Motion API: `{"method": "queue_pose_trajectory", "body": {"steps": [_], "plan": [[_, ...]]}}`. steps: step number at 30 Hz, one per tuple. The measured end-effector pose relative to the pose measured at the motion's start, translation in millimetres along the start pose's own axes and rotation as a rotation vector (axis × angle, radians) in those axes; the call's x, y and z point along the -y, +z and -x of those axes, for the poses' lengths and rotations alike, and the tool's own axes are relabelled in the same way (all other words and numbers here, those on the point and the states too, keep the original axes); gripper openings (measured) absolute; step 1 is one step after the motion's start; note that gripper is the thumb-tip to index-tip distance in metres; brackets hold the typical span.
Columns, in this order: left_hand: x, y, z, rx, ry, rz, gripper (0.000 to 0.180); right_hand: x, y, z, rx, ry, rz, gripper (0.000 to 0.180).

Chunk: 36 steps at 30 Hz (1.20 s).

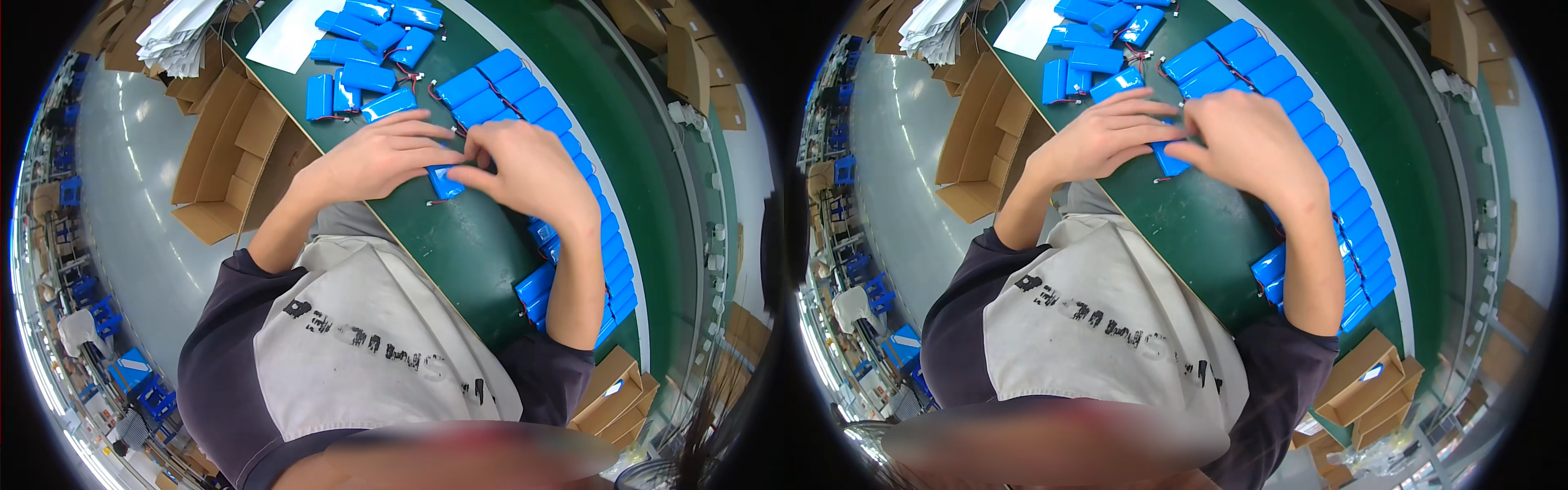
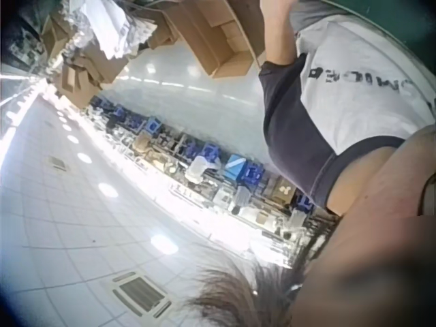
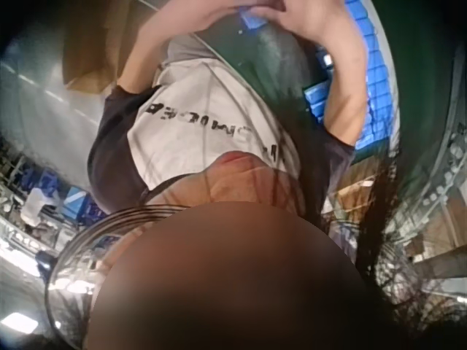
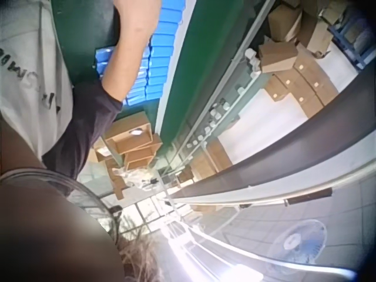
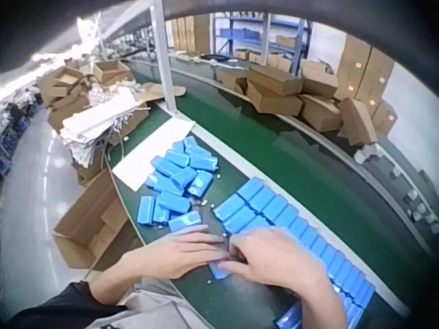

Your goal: The person arranges blue rectangular battery cells into a grid on a green workbench. They then place white rectangular labels or spacers onto the cells and fold a white paper sheet over the assembly.

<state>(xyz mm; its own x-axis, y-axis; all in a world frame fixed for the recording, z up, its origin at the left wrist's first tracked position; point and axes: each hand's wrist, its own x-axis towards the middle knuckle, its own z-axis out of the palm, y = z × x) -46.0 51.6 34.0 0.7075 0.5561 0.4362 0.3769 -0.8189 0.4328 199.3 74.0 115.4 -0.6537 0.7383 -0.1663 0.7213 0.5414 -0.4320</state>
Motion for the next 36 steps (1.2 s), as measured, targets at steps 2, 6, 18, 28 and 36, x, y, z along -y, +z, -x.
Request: {"method": "queue_pose_trajectory", "body": {"steps": [2,6,18,28,36], "plan": [[4.2,-13.7,7.5,-0.080,-0.085,-0.078,0.045,12.8,6.6,-2.3,0.093,-0.064,0.015,0.036],[16.7,-20.5,23.5,-0.210,-0.320,-0.465,0.042,25.6,36.4,0.3,0.015,-0.242,0.018,0.052],[-2.5,23.2,33.9,-0.319,-0.389,-0.503,0.048,56.8,44.4,18.7,0.008,0.091,0.253,0.053],[-16.2,5.8,60.1,-0.089,-0.042,-0.203,0.042,41.8,60.8,72.6,-0.201,0.044,0.203,0.072],[-19.4,29.9,55.1,-0.136,0.133,0.030,0.034,45.1,95.7,81.1,-0.286,0.003,-0.007,0.085]]}}
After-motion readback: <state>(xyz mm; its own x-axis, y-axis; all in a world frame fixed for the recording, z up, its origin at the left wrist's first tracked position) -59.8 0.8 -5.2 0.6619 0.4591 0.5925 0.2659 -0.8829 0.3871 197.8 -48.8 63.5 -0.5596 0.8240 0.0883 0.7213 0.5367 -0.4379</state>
